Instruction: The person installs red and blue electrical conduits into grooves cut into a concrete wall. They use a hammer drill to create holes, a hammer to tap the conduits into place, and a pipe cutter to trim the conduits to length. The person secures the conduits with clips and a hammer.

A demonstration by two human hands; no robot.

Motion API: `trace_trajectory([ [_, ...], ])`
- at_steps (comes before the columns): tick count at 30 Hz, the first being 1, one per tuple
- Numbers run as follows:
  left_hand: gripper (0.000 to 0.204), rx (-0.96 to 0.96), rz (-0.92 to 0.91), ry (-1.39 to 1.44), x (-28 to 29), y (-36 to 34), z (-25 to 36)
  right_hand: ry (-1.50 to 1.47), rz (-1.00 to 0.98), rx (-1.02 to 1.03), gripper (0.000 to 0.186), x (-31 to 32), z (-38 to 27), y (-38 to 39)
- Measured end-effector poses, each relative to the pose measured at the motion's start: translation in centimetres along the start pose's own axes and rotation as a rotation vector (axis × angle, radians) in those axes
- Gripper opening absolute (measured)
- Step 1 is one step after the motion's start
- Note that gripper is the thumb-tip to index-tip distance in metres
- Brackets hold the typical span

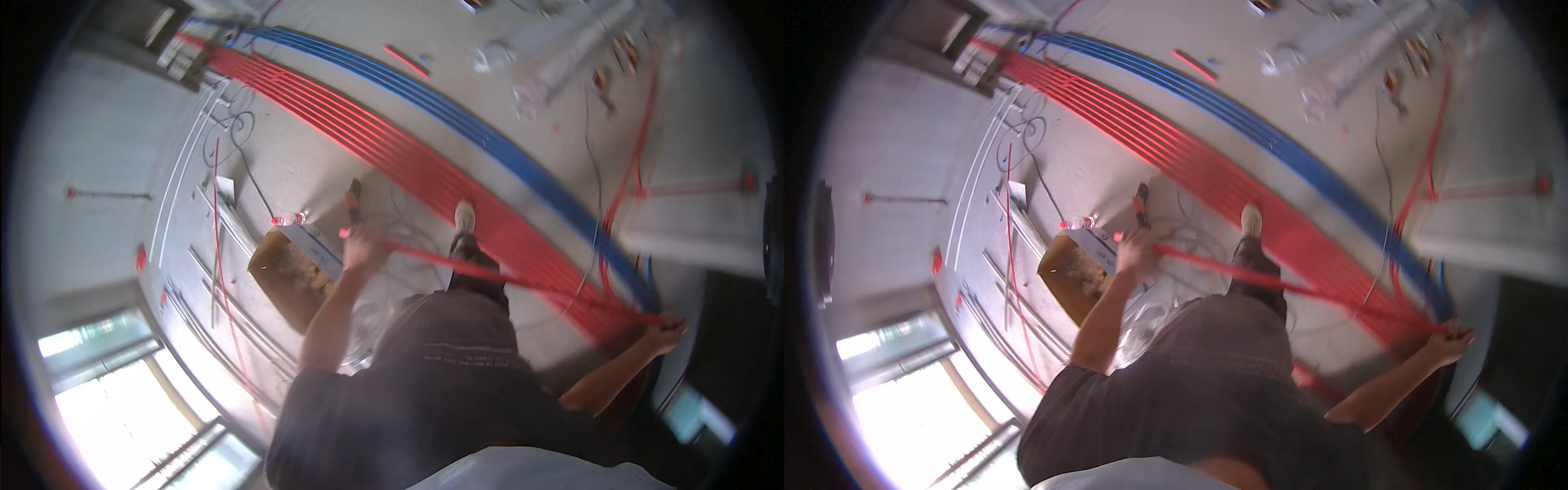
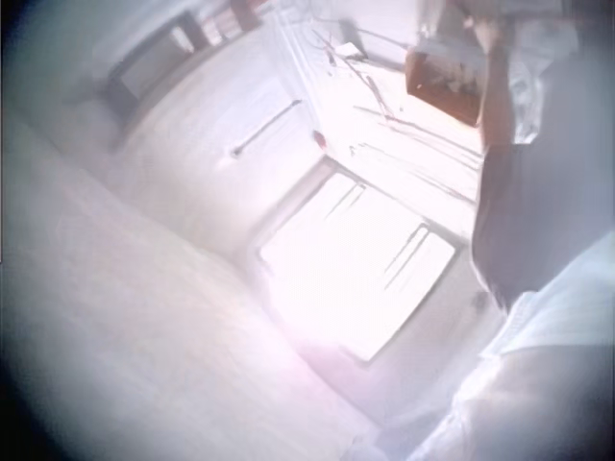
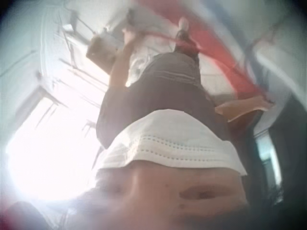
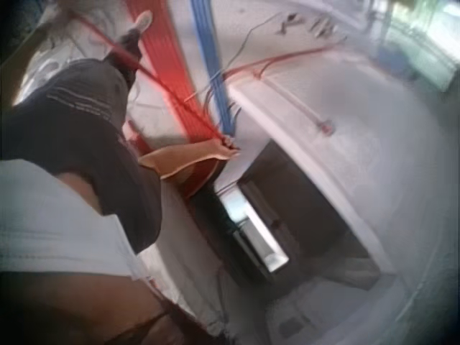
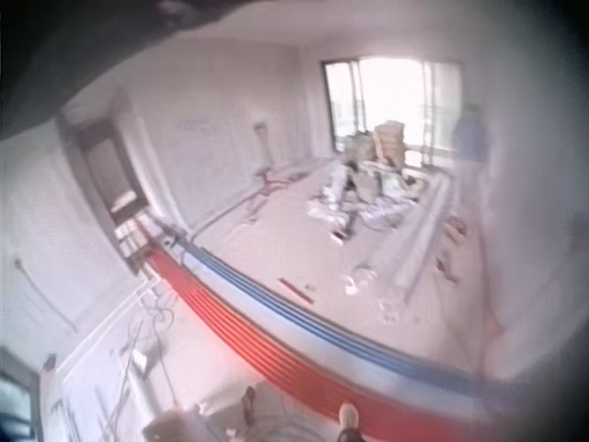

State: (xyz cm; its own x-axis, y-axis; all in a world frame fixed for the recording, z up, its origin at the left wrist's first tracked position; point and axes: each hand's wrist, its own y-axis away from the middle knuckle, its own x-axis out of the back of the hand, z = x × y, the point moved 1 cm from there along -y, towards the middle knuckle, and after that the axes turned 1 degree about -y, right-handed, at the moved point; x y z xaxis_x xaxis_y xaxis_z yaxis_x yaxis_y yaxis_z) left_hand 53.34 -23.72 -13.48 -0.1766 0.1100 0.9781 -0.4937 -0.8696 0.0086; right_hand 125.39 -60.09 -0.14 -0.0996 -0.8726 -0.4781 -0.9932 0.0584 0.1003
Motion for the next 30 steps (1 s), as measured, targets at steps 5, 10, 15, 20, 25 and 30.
trace_trajectory([
  [5,0.028,0.315,-0.071,0.004,5.9,-1.0,-11.1,0.053,-0.164,-0.528,0.030,-21.7,11.8,-3.8],
  [10,0.024,0.364,-0.100,-0.073,12.2,-7.9,-11.2,0.103,-0.328,-0.549,0.031,-43.5,24.3,-5.6],
  [15,0.007,0.441,0.028,0.156,8.7,-15.2,-14.4,0.236,-0.423,-0.449,0.031,-61.2,36.8,-1.9],
  [20,0.016,0.619,-0.006,0.071,6.3,-25.1,-23.0,0.358,-0.400,-0.356,0.036,-74.8,45.2,4.9],
  [25,0.023,0.560,-0.228,-0.017,11.2,-43.0,-36.6,0.315,-0.404,-0.203,0.020,-85.5,51.3,3.8],
  [30,0.033,0.475,-0.370,0.034,19.2,-61.5,-45.0,0.445,-0.233,-0.032,0.019,-95.5,55.2,4.6],
])
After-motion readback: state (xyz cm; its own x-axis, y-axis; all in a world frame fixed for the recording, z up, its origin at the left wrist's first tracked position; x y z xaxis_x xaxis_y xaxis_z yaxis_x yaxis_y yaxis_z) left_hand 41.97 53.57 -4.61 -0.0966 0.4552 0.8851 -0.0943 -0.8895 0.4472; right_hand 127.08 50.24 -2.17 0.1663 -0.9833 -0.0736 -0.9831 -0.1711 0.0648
